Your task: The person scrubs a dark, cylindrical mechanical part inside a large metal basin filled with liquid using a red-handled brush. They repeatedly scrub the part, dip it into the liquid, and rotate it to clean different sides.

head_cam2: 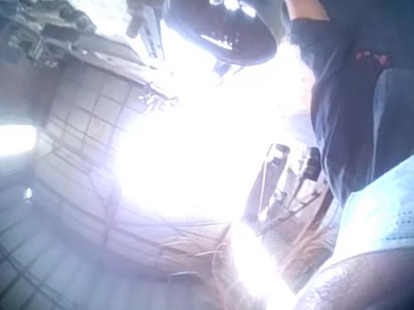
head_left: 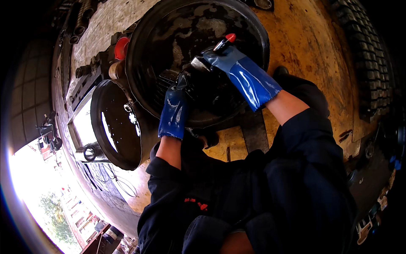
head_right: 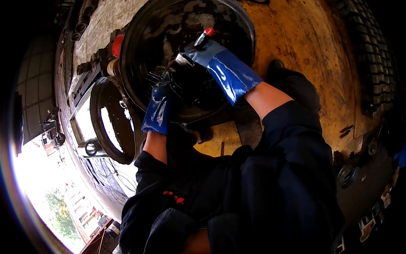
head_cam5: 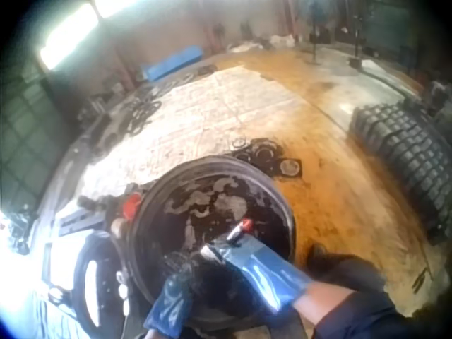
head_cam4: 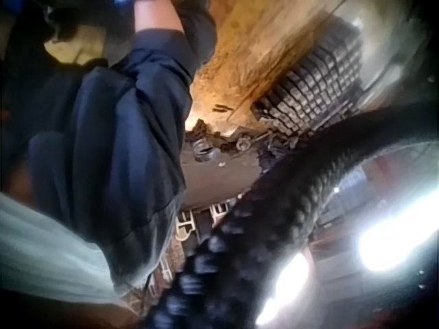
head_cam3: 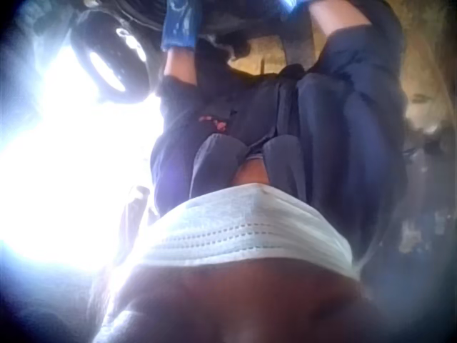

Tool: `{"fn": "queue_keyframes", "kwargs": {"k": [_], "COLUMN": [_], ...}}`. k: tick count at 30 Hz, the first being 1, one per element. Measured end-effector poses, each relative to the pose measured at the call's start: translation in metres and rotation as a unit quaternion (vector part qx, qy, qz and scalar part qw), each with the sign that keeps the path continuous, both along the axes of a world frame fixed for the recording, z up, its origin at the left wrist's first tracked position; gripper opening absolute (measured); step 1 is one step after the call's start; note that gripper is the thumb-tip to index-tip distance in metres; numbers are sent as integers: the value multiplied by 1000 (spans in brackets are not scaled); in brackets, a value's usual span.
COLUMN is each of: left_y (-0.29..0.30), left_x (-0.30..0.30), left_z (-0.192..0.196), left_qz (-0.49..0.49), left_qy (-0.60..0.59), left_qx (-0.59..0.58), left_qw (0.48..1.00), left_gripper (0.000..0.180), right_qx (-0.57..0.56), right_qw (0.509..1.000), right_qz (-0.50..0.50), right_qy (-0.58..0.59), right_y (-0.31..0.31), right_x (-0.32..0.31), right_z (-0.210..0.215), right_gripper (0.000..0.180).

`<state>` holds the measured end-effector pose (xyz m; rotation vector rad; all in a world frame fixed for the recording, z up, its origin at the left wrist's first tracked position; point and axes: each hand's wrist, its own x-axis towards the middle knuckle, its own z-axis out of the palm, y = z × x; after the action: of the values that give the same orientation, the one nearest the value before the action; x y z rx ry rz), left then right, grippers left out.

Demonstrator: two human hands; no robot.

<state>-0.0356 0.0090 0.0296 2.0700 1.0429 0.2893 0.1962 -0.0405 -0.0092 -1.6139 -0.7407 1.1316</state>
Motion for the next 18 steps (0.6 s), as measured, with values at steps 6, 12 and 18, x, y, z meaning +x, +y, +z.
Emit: {"fn": "queue_keyframes", "kwargs": {"k": [6, 12, 18], "left_y": [-7, 1, 7], "left_x": [9, 10, 5], "left_z": [16, 12, 10], "left_qz": [-10, -45, -134], "left_qy": [24, 44, 84], "left_qx": [68, 161, 304], "left_qw": [997, 985, 939], "left_gripper": [31, 27, 35], "right_qx": [-113, 33, -168], "right_qw": [973, 994, 973], "right_qz": [-90, 89, 105], "right_qy": [-178, 56, -117], "right_y": [-15, -26, -43], "right_x": [24, 6, 21], "right_z": [-40, -4, 4], "right_gripper": [39, 34, 33]}}
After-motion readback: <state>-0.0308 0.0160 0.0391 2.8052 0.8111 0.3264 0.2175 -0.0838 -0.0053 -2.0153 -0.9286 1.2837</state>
